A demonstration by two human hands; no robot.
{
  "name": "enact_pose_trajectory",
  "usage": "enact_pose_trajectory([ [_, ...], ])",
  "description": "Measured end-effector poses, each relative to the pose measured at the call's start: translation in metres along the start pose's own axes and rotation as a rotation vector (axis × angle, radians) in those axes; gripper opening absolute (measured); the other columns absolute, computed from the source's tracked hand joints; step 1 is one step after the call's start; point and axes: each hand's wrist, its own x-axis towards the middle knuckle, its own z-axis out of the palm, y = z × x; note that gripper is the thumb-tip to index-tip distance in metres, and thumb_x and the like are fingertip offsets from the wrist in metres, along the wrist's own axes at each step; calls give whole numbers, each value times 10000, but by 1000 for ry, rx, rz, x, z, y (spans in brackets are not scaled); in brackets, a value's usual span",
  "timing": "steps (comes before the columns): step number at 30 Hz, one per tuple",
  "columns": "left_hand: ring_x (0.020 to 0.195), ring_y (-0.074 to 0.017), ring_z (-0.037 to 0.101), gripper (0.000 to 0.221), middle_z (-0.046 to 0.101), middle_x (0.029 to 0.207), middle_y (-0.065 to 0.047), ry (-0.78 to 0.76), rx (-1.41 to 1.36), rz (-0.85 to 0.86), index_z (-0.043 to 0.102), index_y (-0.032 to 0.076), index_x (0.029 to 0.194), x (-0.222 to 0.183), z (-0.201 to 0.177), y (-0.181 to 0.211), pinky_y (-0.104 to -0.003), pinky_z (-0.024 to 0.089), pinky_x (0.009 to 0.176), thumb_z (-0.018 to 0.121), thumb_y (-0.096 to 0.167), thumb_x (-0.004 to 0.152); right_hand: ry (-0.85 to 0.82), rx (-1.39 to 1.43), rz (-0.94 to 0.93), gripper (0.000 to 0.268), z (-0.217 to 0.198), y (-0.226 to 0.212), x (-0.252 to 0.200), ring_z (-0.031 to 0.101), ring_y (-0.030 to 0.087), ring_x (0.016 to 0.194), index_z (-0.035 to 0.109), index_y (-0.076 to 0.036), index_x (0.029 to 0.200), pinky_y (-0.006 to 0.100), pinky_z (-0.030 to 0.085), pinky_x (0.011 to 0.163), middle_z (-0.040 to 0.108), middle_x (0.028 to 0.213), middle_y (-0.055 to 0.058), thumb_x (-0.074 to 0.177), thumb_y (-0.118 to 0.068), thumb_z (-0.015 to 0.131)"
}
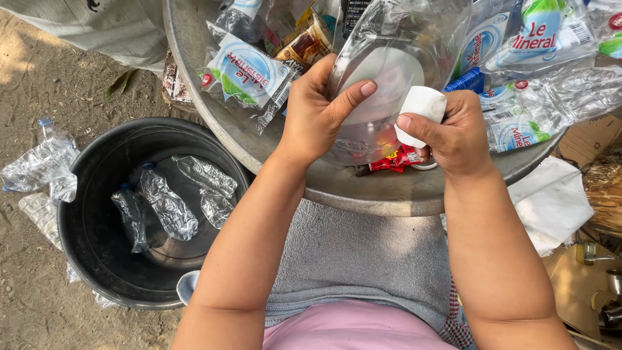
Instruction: Sorting plastic bottles and removing labels for recycling
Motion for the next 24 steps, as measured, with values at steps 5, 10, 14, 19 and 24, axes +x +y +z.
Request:
enact_pose_trajectory([
  [5, 837, -121, 667, 261, 743, 988, -79, -21, -19, -25, 662, -11, 1147, -2, 1, -4, -247, 574, 769, 760, 92, 928, -50, 80, 77, 118, -11, -8, 0, 471, 34, 428, 678, -64, 775, 164, 337, 377, 625, 630, 19, 874, -95, 734],
  [10, 837, -104, 660, 264, 745, 984, -63, -18, 54, 85, 646, 2, 1139, -4, 7, -3, -245, 581, 767, 775, 93, 928, -134, 247, 18, 167, -23, -7, 6, 382, 18, 419, 623, -92, 694, 160, 282, 402, 549, 584, -24, 833, -17, 678],
  [14, 798, -120, 690, 249, 742, 991, -73, 35, -135, 29, 641, 19, 1188, 2, 0, -14, -241, 591, 732, 734, 71, 962, -506, 714, -72, 282, -53, -7, 11, 262, 117, 490, 677, -15, 987, 292, 245, 554, 447, 588, 16, 758, -104, 539],
  [19, 804, -70, 535, 164, 619, 914, 24, 372, 60, 300, 610, 79, 1104, 3, 1, -2, -225, 476, 767, 685, 189, 1008, -47, -11, 57, 331, -85, -17, -15, 683, 88, 858, 646, -100, 1082, 189, 597, 823, 716, 1125, 49, 788, -39, 785],
  [24, 845, -64, 598, 167, 672, 944, 16, 434, -31, 280, 595, 85, 1086, 2, -2, -4, -224, 501, 801, 679, 210, 1015, -129, -643, 140, 338, -31, -5, 0, 613, 166, 841, 653, -13, 1148, 276, 497, 772, 684, 1014, 85, 828, 60, 732],
])
